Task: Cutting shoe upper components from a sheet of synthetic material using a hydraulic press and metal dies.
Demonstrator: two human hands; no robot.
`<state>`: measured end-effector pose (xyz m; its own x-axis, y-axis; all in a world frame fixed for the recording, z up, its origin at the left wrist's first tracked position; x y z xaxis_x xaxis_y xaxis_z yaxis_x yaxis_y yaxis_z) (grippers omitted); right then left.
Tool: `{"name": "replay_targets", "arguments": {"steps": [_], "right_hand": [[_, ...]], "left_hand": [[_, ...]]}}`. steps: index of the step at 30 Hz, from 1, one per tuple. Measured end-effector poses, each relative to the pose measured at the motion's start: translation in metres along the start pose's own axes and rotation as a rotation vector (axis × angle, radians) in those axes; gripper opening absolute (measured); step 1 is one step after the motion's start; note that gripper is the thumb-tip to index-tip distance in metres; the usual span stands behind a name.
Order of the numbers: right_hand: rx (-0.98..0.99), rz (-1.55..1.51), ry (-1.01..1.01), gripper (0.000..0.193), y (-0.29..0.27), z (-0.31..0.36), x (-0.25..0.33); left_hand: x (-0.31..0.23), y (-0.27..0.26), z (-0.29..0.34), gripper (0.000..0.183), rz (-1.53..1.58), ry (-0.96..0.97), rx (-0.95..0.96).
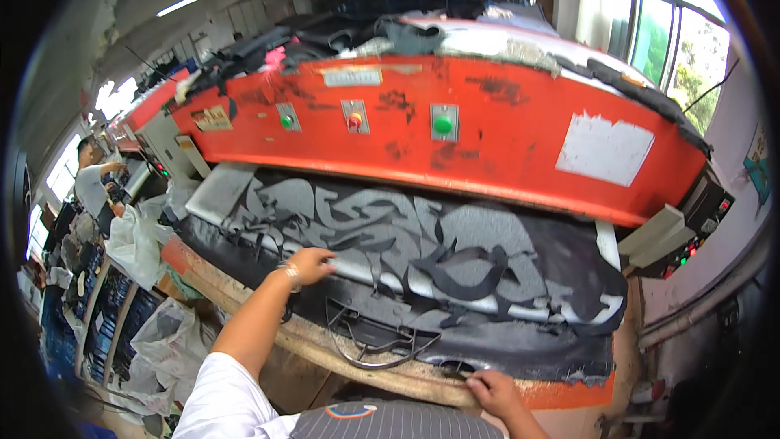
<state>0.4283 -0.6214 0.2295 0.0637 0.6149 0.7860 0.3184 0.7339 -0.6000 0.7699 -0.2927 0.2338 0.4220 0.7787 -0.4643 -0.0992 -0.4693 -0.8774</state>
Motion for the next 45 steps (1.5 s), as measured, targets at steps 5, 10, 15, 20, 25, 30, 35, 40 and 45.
{"name": "replay_targets", "arguments": {"steps": [5,10,15,20,25,30,35,40,45], "right_hand": [[-0.215,-0.04,0.271,0.017,0.0,-0.014,-0.036],[-0.234,0.237,0.19,0.015,0.021,-0.032,-0.021],[-0.228,0.446,0.182,0.027,0.033,-0.048,-0.025],[-0.299,0.525,0.268,0.028,0.033,-0.053,-0.03],[-0.294,0.426,0.278,0.03,0.037,-0.069,-0.027],[-0.343,0.433,0.305,0.033,0.024,-0.059,-0.041],[-0.353,0.344,0.2,0.032,0.001,-0.085,-0.033],[-0.432,0.373,-0.202,0.03,-0.073,-0.177,-0.033],[-0.421,0.657,-0.149,0.055,-0.116,-0.247,-0.108]], "left_hand": [[0.14,-0.04,0.04,0.06,-0.197,-0.31,-0.291],[0.16,-0.033,0.029,0.071,-0.223,-0.345,-0.236],[0.178,-0.008,-0.012,0.026,-0.07,0.015,-0.05],[0.248,-0.055,-0.049,0.046,0.24,-0.442,-0.016],[0.335,-0.272,-0.123,0.061,-0.257,0.001,-0.725],[0.075,-0.177,-0.177,0.034,0.194,0.105,-0.651],[-0.166,0.03,-0.103,0.038,0.331,0.666,-0.082],[-0.281,0.133,-0.06,0.048,0.164,0.756,-0.026],[-0.293,0.151,-0.06,0.032,0.019,0.577,0.068]]}}
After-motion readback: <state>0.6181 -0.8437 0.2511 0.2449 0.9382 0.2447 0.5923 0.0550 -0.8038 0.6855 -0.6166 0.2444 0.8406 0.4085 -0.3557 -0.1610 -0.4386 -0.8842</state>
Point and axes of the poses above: each hand's wrist, its own z-axis away from the middle knuckle, its own y-axis out of the palm, x = y × z, the point moved 10 cm from there along -z, towards the middle knuckle, and after that the axes turned 13 degrees about -x, right-handed, at the moved point
